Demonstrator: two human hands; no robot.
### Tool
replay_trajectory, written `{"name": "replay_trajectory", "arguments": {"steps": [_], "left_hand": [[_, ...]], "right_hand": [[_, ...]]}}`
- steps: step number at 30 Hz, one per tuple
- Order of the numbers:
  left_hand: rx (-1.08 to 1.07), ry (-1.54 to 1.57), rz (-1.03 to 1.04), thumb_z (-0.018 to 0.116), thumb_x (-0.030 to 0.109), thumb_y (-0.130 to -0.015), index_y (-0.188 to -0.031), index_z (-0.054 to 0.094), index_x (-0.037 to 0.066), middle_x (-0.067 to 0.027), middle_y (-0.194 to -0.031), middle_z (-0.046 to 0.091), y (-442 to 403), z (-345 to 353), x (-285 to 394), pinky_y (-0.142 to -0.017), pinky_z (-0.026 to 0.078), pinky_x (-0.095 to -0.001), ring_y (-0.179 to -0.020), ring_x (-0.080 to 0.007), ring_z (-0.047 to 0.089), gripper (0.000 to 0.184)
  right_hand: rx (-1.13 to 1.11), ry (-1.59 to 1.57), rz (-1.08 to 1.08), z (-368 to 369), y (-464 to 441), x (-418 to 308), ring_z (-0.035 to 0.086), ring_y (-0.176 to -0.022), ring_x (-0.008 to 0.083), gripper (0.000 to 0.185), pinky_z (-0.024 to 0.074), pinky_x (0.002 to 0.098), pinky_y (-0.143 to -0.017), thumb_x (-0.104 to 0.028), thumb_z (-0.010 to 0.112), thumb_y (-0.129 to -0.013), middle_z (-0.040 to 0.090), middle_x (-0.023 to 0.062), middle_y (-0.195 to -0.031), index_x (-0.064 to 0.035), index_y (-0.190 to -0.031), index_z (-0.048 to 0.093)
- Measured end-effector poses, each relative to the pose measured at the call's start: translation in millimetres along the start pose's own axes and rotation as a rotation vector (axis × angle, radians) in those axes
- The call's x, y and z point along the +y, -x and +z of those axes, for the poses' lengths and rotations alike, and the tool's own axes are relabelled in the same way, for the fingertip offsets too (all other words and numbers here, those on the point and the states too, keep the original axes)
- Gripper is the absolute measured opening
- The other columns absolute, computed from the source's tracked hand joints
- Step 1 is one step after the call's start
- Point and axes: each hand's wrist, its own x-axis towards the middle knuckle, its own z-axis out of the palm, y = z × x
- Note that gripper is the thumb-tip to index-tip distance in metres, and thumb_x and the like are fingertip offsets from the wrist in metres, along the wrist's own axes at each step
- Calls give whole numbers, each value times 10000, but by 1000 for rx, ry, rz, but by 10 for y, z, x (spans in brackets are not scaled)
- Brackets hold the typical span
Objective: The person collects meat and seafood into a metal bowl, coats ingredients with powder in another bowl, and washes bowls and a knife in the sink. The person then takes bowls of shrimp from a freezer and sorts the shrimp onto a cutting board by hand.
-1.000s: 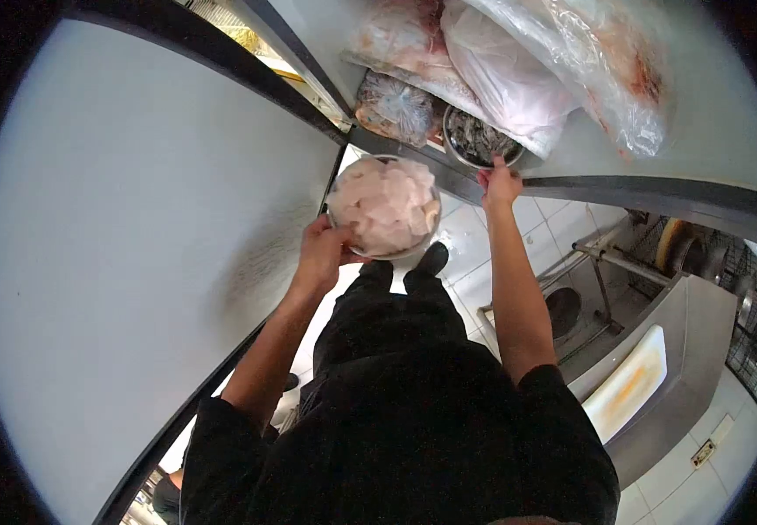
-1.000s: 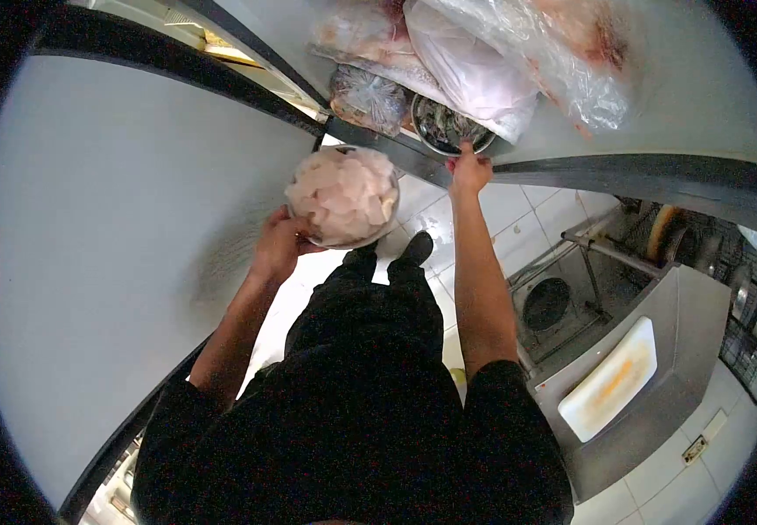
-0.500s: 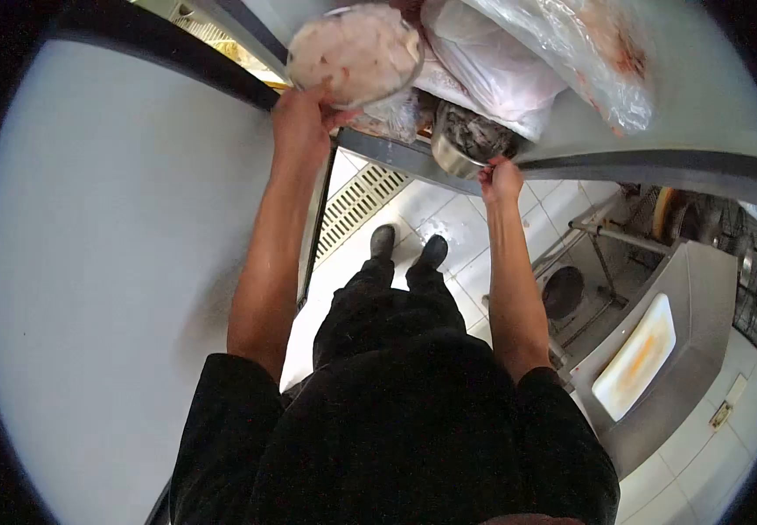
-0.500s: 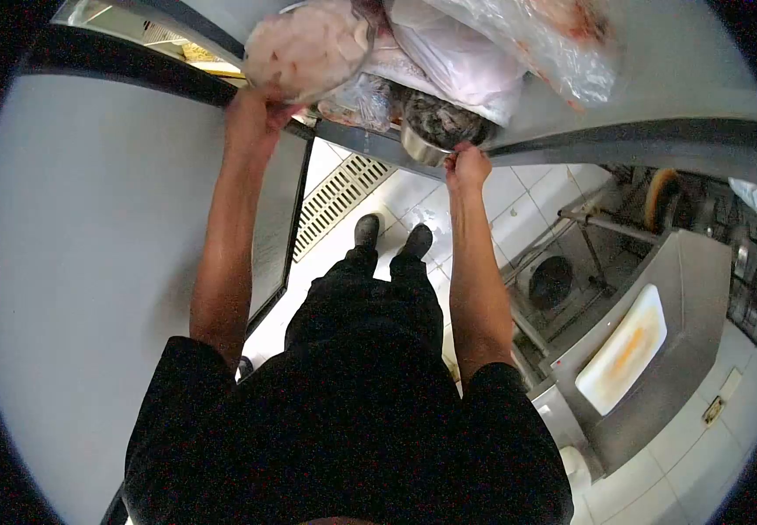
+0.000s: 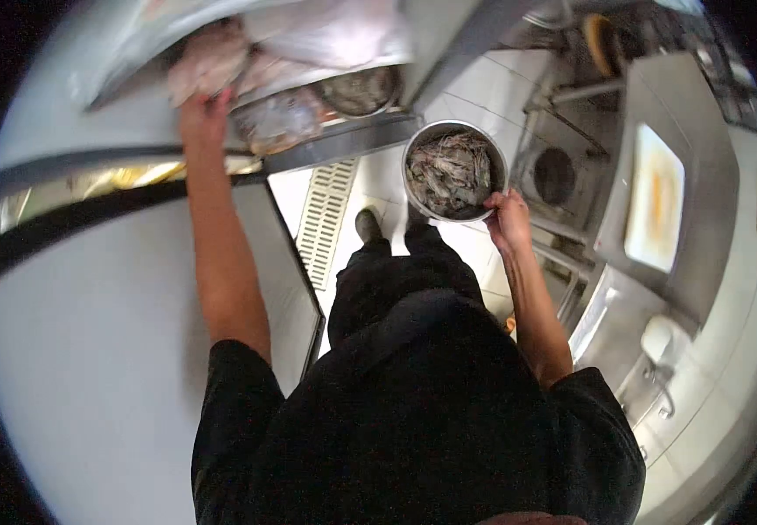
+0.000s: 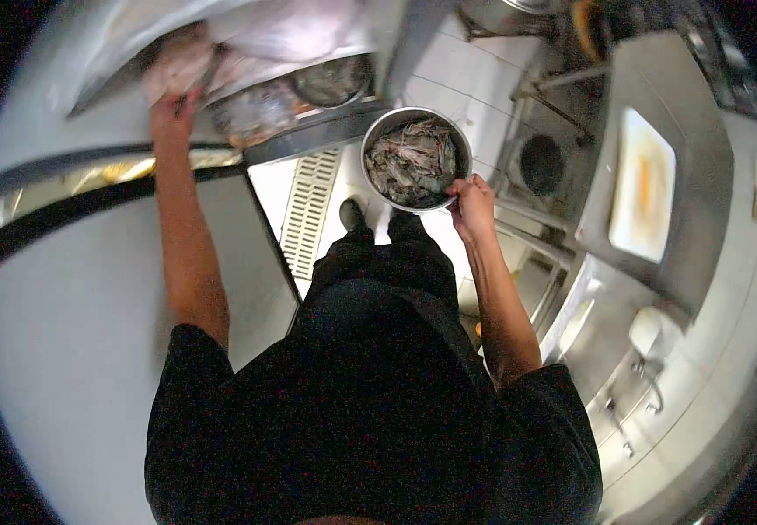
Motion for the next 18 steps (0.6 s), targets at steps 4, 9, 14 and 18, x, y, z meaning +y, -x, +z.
{"name": "replay_trajectory", "arguments": {"steps": [4,9,14,18], "left_hand": [[-179,-1121,213,584,144,-867,-1080,527,-90,-170,-1065,581,-486,-1143,-335,-900,489,-346,-977,-269,567,322],[12,334,-134,507,209,-925,-1222,405,-76,-245,-1191,478,-259,-1887,-557,-978,442,-401,-1107,-308,499,424],[266,315,-237,512,327,-913,-1382,78,4,-291,-1359,236,325,-2436,-577,-982,421,-452,-1155,-400,456,716],[309,150,-403,533,368,-897,-1353,214,24,-228,-1231,416,609,-2765,-1365,-894,475,-415,-969,-328,558,654]], "right_hand": [[203,100,-123,453,115,219,456,-516,124,136,360,253,-444,67,465,-747,476,40,-631,-60,-713,428],[326,4,-363,353,11,153,413,-494,134,127,326,272,-416,75,489,-711,454,46,-632,-40,-722,437],[297,-179,-438,363,-199,29,400,-469,141,113,328,268,-407,68,477,-713,430,47,-610,-33,-672,447],[212,-233,-487,257,-719,-210,384,-487,141,127,317,270,-410,66,459,-721,410,43,-586,-20,-629,471]]}}
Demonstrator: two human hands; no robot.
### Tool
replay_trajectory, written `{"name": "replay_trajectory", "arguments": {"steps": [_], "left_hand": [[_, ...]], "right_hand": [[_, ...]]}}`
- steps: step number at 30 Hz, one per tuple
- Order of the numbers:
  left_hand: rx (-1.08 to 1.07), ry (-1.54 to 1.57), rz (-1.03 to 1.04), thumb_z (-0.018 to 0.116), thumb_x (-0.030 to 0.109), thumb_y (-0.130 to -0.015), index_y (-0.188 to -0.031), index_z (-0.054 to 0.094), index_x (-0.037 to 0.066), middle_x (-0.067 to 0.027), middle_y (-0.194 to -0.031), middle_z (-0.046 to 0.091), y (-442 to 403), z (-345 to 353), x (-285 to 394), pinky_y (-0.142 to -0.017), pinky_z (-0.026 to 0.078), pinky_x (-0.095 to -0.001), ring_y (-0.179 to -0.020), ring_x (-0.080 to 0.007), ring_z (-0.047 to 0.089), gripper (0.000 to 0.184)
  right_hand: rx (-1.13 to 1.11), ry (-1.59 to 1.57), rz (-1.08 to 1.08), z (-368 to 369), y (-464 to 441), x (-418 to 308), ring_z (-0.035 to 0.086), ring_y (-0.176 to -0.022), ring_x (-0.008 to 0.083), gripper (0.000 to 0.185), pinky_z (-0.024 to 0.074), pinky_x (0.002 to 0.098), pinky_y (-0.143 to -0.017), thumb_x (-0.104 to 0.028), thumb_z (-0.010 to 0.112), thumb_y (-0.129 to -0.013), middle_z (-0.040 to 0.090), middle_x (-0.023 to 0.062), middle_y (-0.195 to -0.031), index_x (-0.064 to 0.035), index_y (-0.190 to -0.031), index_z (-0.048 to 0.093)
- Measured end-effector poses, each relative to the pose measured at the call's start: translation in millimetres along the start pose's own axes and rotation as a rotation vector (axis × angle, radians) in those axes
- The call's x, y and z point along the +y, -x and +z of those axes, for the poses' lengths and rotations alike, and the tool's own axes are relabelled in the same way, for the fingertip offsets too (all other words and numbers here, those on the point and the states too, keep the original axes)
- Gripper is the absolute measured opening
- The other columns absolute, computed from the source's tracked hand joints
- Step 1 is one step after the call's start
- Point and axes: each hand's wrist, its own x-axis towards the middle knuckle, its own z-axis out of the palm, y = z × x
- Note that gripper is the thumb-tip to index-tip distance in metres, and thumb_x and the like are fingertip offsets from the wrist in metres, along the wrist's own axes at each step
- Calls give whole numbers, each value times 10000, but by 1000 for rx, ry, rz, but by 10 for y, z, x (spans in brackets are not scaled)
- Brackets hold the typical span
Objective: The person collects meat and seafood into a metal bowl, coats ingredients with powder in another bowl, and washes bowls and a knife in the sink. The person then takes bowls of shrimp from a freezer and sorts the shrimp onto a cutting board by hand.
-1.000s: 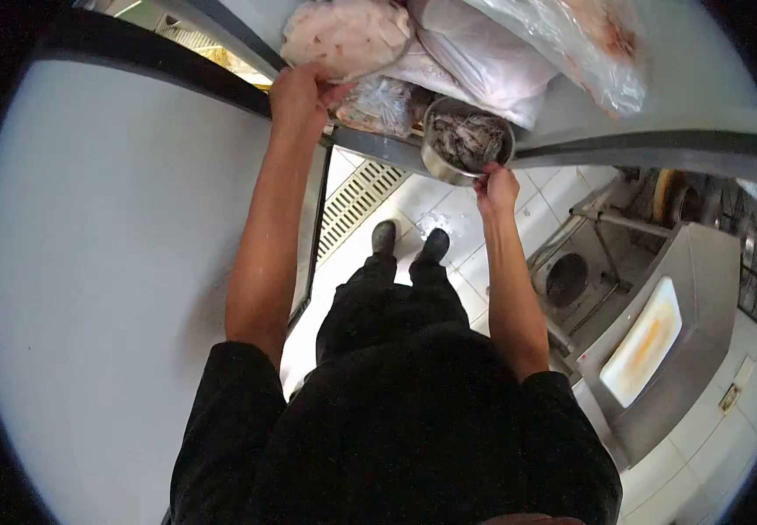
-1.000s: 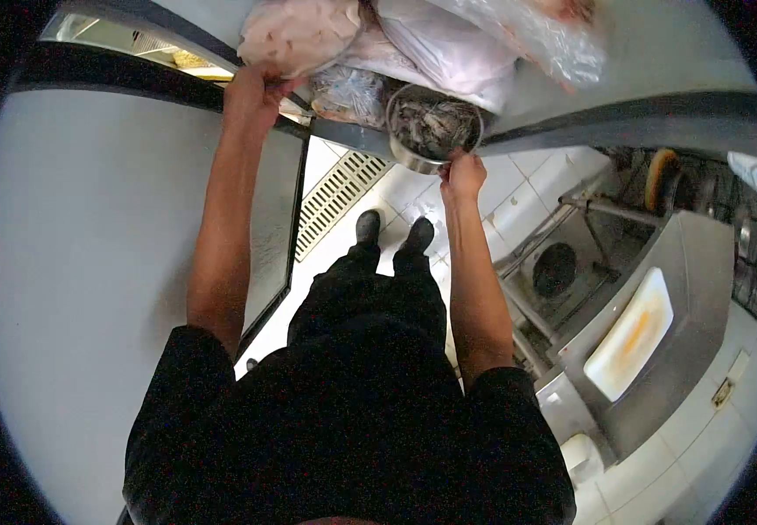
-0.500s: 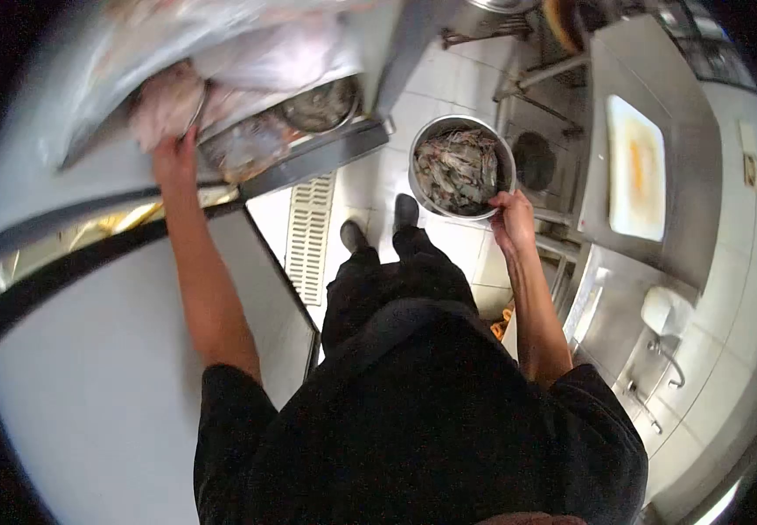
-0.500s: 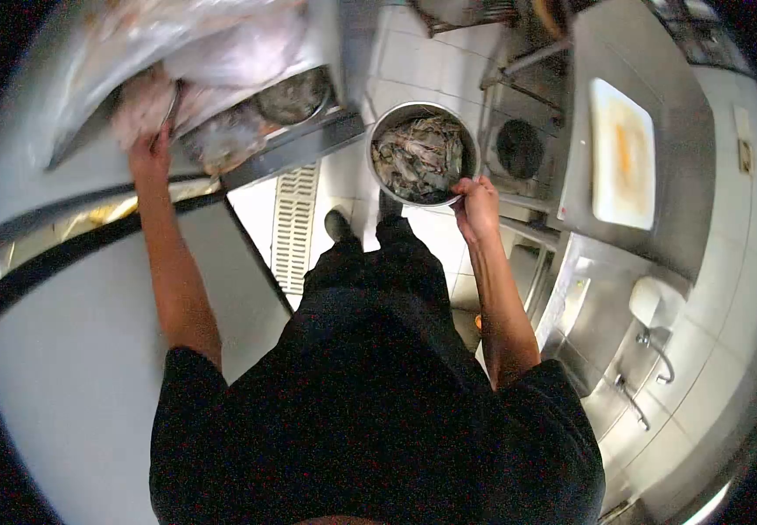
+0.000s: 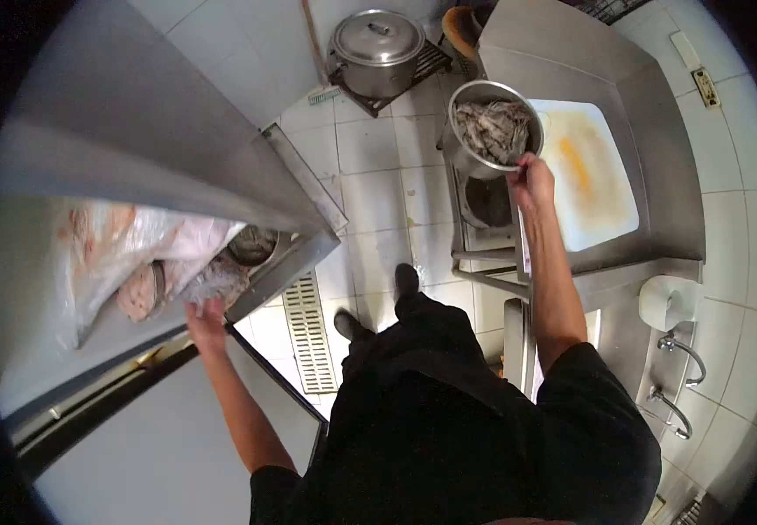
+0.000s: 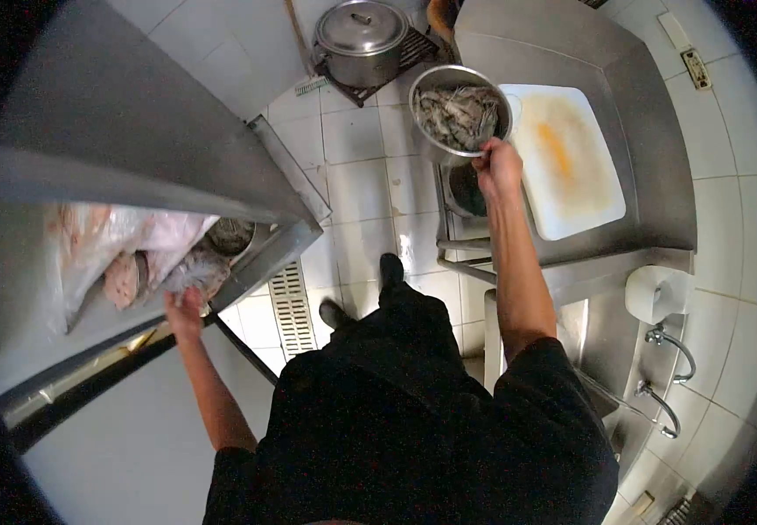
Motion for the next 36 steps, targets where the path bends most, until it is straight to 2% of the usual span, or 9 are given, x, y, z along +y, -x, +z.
{"name": "replay_trajectory", "arguments": {"steps": [2,3,5,17,22,23,28,34,36], "left_hand": [[-300,39,-218,548,344,-892,-1163,431,21,-128,-970,562,-258,-479,-705,-762,501,-378,-795,-252,569,437],[-154,-7,-210,540,305,-895,-940,497,62,-54,-765,560,272,-148,-838,-665,491,-356,-711,-213,556,251],[-224,-231,-218,489,308,-915,-913,508,38,-59,-740,550,638,-131,-1237,-635,488,-306,-682,-197,561,271],[-411,-664,-402,552,241,-889,-1139,480,-13,-120,-1024,571,988,57,-1581,-671,524,-317,-822,-222,617,363],[-597,-1147,-20,606,70,-742,-764,617,-44,-91,-660,601,416,-726,-1733,-514,477,-260,-566,-153,582,116],[-630,-1182,70,598,41,-702,-670,625,-49,-88,-583,587,380,-828,-1702,-469,458,-248,-496,-138,560,99],[-587,-1038,-100,640,46,-697,-684,631,-51,-90,-595,595,268,-341,-2145,-459,467,-251,-502,-138,572,98],[-905,-1040,-165,695,111,-684,-625,598,22,-53,-532,549,28,-1111,-2215,-382,415,-250,-445,-125,530,144],[-1063,-1824,340,663,280,-723,-753,679,101,-84,-814,665,88,-1533,-2220,-745,501,-418,-826,-307,631,182]], "right_hand": [[-16,-46,-31,118,-248,-79,380,-486,144,126,314,278,-411,70,454,-721,411,49,-587,-20,-635,474],[-21,-82,-56,174,-314,-109,376,-486,147,126,312,287,-411,73,450,-721,413,55,-588,-20,-640,477],[-58,-168,-70,220,-624,-5,375,-487,150,124,310,294,-413,77,446,-721,418,62,-601,-22,-654,480],[-6,-153,-143,606,-1101,163,572,-666,168,90,511,269,-557,-37,509,-859,549,98,-777,15,-930,530],[166,19,-313,-521,357,-232,579,-706,144,198,497,251,-645,-26,487,-850,583,51,-813,-16,-1042,535],[-34,95,-375,-1239,431,-265,566,-705,136,189,485,254,-646,-54,492,-857,595,48,-834,-21,-1031,557],[432,42,-523,-4396,1519,-955,556,-739,156,146,475,244,-664,-83,548,-832,593,68,-839,-10,-953,583],[700,-140,-440,-5898,2760,-981,570,-698,198,46,504,266,-669,32,547,-800,568,75,-742,43,-838,570],[695,-140,-346,-6136,2889,-1072,579,-698,213,28,525,278,-679,18,544,-815,565,100,-732,43,-815,556]]}}
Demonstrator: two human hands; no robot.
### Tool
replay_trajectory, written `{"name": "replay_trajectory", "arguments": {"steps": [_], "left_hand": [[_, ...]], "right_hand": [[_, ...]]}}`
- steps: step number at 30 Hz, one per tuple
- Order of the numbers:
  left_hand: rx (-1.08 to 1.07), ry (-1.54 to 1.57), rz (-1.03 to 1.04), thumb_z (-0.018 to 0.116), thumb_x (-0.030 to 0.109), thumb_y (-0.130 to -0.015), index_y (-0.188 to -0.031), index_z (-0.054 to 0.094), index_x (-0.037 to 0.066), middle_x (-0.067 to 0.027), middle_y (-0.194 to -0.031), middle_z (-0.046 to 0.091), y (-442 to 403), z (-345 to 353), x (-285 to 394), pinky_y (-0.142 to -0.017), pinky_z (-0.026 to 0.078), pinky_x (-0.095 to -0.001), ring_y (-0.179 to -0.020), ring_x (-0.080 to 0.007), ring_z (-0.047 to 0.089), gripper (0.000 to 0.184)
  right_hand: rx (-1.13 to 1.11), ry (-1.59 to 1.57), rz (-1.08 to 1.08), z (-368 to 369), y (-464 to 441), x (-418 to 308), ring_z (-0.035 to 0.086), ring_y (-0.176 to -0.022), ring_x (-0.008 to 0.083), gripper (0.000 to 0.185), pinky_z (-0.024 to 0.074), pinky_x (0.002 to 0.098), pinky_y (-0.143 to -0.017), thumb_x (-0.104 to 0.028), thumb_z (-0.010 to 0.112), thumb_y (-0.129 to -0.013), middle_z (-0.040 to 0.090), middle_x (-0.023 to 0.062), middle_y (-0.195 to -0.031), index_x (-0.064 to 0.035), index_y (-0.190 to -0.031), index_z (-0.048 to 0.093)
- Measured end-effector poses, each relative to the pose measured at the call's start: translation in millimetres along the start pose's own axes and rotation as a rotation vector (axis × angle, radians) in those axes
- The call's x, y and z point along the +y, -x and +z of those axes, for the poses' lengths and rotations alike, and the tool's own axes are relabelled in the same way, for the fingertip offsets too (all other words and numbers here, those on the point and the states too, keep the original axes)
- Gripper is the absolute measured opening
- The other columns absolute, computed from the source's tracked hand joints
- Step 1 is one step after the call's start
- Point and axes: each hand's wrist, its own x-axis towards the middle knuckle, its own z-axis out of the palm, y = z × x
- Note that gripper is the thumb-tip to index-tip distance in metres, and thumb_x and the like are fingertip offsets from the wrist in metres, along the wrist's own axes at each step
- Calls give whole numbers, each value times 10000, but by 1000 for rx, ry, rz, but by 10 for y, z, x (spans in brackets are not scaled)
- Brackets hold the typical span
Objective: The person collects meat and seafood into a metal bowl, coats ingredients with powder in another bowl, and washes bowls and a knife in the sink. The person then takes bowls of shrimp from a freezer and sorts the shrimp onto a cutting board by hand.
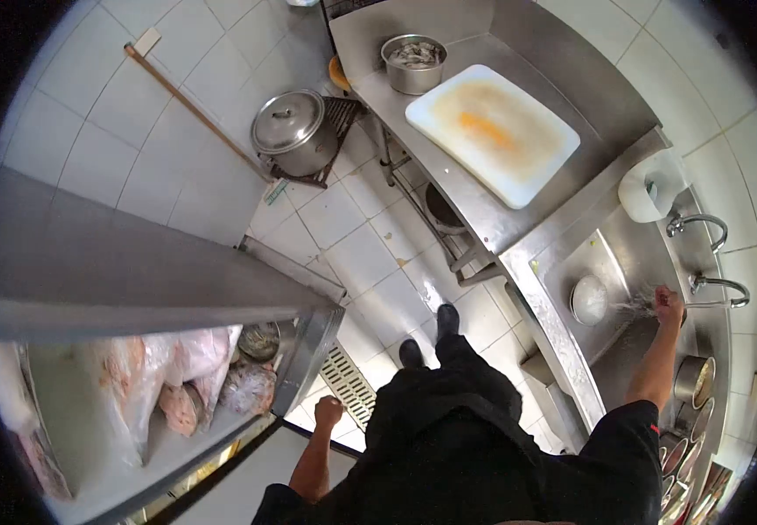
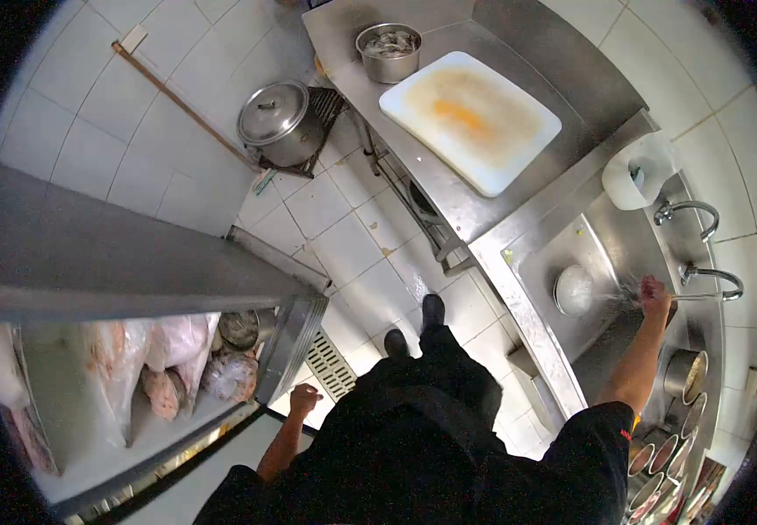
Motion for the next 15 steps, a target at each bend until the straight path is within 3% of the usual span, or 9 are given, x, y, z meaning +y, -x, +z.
{"name": "replay_trajectory", "arguments": {"steps": [2,3,4,5,7,8,11,14,15], "left_hand": [[-278,-224,-267,642,333,-742,-851,677,82,-122,-941,647,411,37,171,-793,492,-409,-913,-286,612,275],[-370,-408,-76,637,342,-756,-929,662,66,-139,-1038,618,563,210,-13,-858,463,-406,-1008,-280,574,327],[-360,-391,-118,620,333,-774,-944,653,34,-151,-1050,612,720,489,-182,-876,445,-407,-1043,-289,553,345],[-376,-474,-74,602,296,-778,-963,638,9,-173,-1052,609,1010,603,-134,-880,438,-414,-1034,-307,559,343],[-393,-323,-344,608,233,-731,-935,627,-22,-190,-963,638,1477,527,202,-752,501,-434,-898,-346,619,327],[-340,-360,-270,608,229,-725,-921,633,-5,-193,-908,648,1681,715,80,-691,519,-436,-852,-344,633,305],[-496,-323,-516,653,200,-688,-965,645,36,-156,-955,657,2075,573,728,-730,519,-436,-913,-325,631,323],[-420,-312,-281,653,216,-640,-806,667,28,-172,-810,656,2226,1542,645,-667,519,-418,-817,-317,650,252],[-413,-217,-300,659,233,-625,-753,664,22,-181,-755,643,2252,1978,500,-640,516,-412,-775,-302,654,247]], "right_hand": [[2,95,-8,-221,-155,-98,584,-718,217,37,523,286,-698,7,550,-818,576,113,-756,43,-816,559],[1,194,-19,-228,-217,-105,589,-738,220,47,522,294,-718,-4,556,-821,588,126,-780,42,-817,562],[-87,236,-27,-179,-161,-143,589,-750,217,54,519,300,-738,-10,561,-821,595,133,-811,43,-832,565],[-196,290,-6,-185,-136,-120,590,-762,215,65,516,305,-758,-16,566,-821,602,140,-842,43,-846,567],[-477,453,60,-907,-1032,-95,585,-962,267,295,500,377,-841,-135,566,-868,614,150,-996,42,-1104,565],[-449,648,-27,-823,-1079,-35,586,-898,244,203,507,355,-797,-97,580,-836,613,131,-935,37,-989,591],[-427,661,136,-435,-622,-41,545,-759,189,95,473,287,-672,-50,553,-788,576,88,-812,0,-864,581],[-563,745,231,-193,-546,-46,503,-620,133,55,440,219,-548,-3,527,-739,539,45,-689,-38,-739,571],[-582,811,259,-131,-452,-83,502,-603,139,50,439,227,-538,-4,535,-730,536,40,-669,-43,-726,566]]}}
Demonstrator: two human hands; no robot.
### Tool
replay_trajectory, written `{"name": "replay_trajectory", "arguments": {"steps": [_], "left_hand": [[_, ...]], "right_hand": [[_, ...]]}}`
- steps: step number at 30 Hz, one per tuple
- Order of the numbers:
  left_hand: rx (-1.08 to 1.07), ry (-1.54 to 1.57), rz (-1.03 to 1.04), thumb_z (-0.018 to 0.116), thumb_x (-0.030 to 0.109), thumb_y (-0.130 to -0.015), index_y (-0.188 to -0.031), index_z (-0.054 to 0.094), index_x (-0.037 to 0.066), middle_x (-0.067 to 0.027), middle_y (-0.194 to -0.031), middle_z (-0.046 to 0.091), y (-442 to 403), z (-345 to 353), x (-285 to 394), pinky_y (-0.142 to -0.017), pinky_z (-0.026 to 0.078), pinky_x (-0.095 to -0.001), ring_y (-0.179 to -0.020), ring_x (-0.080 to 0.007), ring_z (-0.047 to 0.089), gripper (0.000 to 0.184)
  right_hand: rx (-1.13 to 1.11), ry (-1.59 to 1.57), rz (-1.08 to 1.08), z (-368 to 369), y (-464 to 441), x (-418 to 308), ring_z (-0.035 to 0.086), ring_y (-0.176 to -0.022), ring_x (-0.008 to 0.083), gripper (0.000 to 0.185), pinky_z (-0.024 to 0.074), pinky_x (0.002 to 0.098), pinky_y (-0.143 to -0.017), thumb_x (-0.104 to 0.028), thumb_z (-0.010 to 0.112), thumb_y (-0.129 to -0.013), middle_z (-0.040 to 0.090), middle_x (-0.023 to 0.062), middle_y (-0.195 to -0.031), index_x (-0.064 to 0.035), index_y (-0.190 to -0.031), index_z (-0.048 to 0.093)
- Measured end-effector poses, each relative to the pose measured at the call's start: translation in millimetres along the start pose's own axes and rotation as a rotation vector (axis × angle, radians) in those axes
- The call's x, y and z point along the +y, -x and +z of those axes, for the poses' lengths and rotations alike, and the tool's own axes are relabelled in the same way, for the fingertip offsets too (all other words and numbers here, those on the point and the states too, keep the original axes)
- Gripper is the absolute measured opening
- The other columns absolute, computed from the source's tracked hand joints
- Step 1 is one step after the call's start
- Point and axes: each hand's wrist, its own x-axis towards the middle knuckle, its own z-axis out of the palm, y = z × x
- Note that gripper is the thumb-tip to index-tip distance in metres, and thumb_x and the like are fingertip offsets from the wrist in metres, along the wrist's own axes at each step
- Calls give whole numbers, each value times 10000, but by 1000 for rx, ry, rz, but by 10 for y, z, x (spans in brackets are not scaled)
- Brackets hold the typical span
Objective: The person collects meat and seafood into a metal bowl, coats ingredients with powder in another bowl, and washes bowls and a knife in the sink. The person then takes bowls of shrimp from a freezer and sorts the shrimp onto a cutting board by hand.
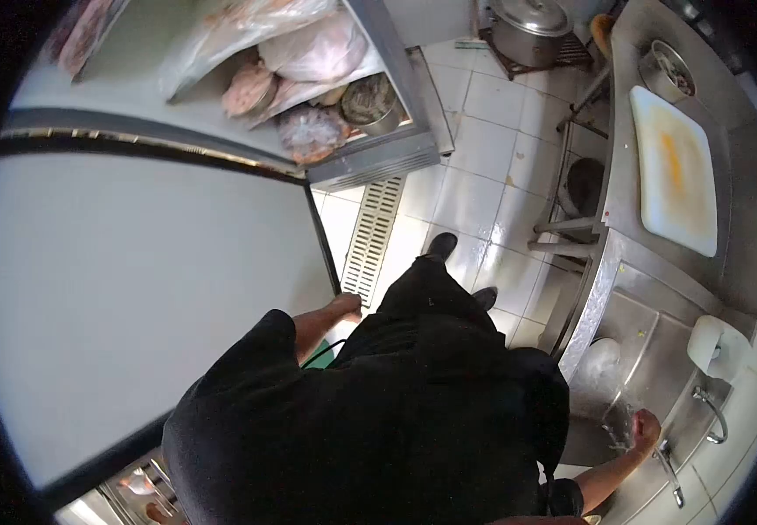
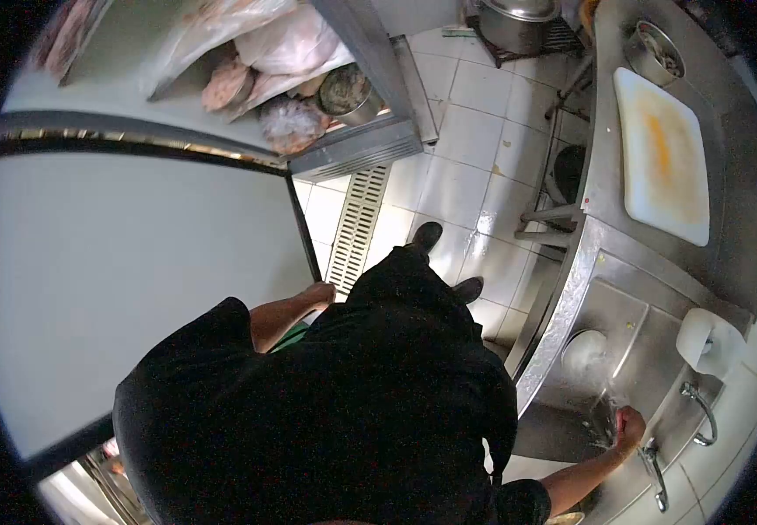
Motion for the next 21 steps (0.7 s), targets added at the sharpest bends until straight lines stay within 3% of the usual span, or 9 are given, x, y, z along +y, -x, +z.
{"name": "replay_trajectory", "arguments": {"steps": [3,5,9,10,12,15,16,18,21], "left_hand": [[25,114,7,672,296,-621,-626,640,-1,-187,-627,602,378,110,200,-571,505,-395,-647,-252,639,299],[-365,716,-372,690,429,-678,-797,648,-14,-169,-760,643,539,342,388,-542,503,-382,-625,-261,622,461],[-461,725,-490,649,462,-705,-915,602,19,-162,-902,581,1287,503,405,-651,453,-388,-770,-266,564,492],[-465,717,-516,638,470,-712,-944,590,27,-161,-938,566,1493,509,330,-679,441,-390,-806,-267,549,502],[-459,683,-573,618,486,-726,-1003,567,44,-158,-1009,535,1876,458,178,-734,416,-393,-879,-269,520,524],[-439,600,-636,586,510,-746,-1091,533,68,-153,-1115,489,2213,321,3,-816,379,-397,-988,-272,476,563],[-434,552,-653,576,518,-753,-1121,521,76,-151,-1151,473,2264,285,-23,-844,367,-399,-1024,-273,461,577],[-429,456,-667,555,534,-767,-1179,498,93,-148,-1222,442,2244,217,-32,-898,342,-402,-1097,-276,432,607],[-437,271,-647,524,559,-787,-1268,464,117,-144,-1328,396,2049,137,30,-981,305,-407,-1205,-279,389,655]], "right_hand": [[-93,353,204,214,72,-233,500,-552,157,56,437,250,-511,-4,557,-704,529,25,-608,-58,-689,553],[-159,508,318,367,172,-432,499,-518,169,73,436,265,-492,-5,572,-686,524,15,-567,-69,-665,544],[-226,504,240,406,460,-515,537,-523,194,59,468,316,-482,-83,603,-717,575,57,-608,-28,-734,592],[-116,580,-306,164,432,-275,565,-533,216,122,481,356,-499,-129,603,-726,594,70,-622,-32,-799,621],[4,614,-852,-120,488,-79,592,-543,238,194,494,395,-516,-175,602,-735,613,83,-636,-37,-864,649],[1138,1197,62,-461,641,-28,594,-939,314,515,475,449,-756,-396,614,-688,612,161,-1020,-152,-1141,598],[1128,1196,67,-673,557,144,594,-939,314,515,475,449,-756,-396,614,-688,612,161,-1020,-152,-1141,598],[1426,1183,186,-936,400,480,496,-1064,355,620,451,471,-805,-487,646,-638,502,195,-1167,-213,-1189,568],[1421,1055,203,-1068,383,695,476,-1053,373,626,443,497,-812,-528,663,-618,470,206,-1152,-247,-1171,581]]}}
